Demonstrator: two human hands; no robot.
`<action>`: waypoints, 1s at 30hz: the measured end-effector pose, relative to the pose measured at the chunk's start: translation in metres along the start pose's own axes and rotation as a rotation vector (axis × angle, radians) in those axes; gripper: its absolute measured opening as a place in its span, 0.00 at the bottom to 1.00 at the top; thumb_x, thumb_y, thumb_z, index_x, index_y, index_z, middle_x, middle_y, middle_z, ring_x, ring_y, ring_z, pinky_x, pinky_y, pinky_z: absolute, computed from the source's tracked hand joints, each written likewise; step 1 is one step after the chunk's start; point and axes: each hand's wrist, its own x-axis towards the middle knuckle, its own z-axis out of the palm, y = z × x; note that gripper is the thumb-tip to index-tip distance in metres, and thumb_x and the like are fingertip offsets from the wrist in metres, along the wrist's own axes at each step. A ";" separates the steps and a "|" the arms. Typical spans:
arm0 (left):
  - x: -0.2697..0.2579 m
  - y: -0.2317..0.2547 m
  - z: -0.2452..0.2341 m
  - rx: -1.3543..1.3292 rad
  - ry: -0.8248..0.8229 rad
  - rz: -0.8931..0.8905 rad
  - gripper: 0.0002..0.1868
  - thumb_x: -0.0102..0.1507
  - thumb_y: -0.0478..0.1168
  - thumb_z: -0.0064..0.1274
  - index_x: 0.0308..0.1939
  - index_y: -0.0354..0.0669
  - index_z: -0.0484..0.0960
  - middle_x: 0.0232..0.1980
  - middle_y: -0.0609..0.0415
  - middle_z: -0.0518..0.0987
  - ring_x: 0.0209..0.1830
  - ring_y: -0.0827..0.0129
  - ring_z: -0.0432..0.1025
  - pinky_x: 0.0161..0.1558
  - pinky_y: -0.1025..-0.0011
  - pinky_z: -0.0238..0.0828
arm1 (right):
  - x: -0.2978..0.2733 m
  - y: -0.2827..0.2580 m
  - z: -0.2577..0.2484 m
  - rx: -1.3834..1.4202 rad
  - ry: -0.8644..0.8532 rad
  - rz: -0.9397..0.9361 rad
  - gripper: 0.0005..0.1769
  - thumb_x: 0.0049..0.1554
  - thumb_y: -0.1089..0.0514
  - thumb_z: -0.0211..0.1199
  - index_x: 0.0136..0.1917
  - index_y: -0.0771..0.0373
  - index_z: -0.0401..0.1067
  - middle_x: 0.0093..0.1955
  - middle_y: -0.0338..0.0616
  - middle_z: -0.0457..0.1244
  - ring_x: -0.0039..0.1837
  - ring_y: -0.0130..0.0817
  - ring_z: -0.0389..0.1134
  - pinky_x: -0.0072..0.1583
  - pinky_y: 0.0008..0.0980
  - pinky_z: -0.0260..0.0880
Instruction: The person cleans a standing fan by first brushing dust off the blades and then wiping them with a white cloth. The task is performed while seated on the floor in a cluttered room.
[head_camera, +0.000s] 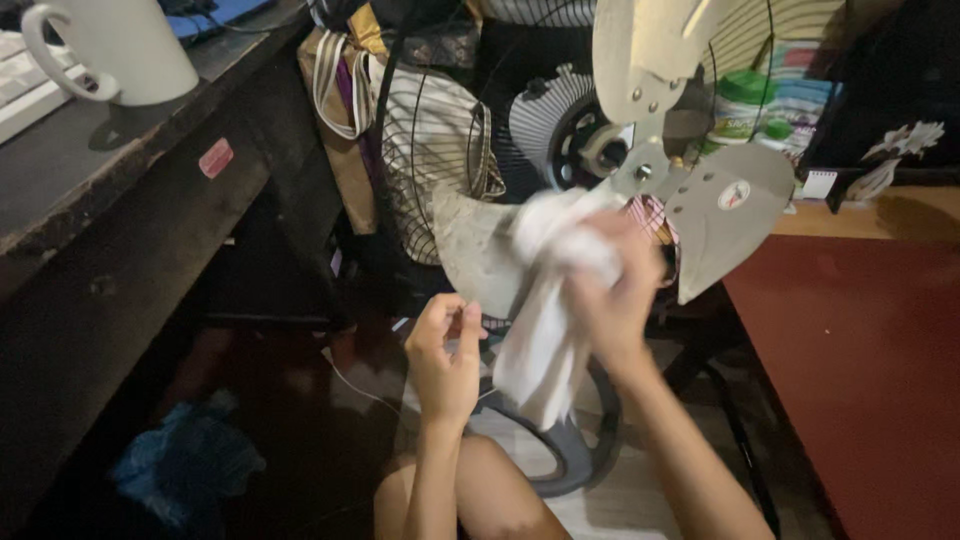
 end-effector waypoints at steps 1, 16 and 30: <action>-0.003 0.001 0.001 0.019 -0.010 -0.011 0.06 0.66 0.35 0.55 0.37 0.36 0.77 0.30 0.53 0.79 0.27 0.74 0.76 0.32 0.75 0.71 | 0.000 0.001 0.001 -0.052 0.018 0.014 0.15 0.48 0.67 0.64 0.51 0.64 0.74 0.55 0.47 0.67 0.59 0.44 0.70 0.64 0.38 0.69; 0.000 0.006 0.002 -0.011 -0.020 0.016 0.03 0.65 0.32 0.54 0.38 0.34 0.77 0.32 0.52 0.76 0.29 0.73 0.70 0.34 0.74 0.68 | 0.003 -0.015 0.028 -0.038 -0.079 0.006 0.18 0.46 0.69 0.62 0.52 0.65 0.76 0.52 0.48 0.66 0.57 0.42 0.69 0.60 0.35 0.68; 0.003 0.001 0.002 0.044 -0.003 0.059 0.05 0.65 0.33 0.56 0.36 0.34 0.77 0.31 0.54 0.77 0.28 0.73 0.72 0.33 0.75 0.69 | -0.001 -0.001 0.024 -0.010 -0.199 -0.065 0.19 0.46 0.68 0.63 0.53 0.67 0.73 0.52 0.51 0.66 0.58 0.45 0.69 0.60 0.38 0.69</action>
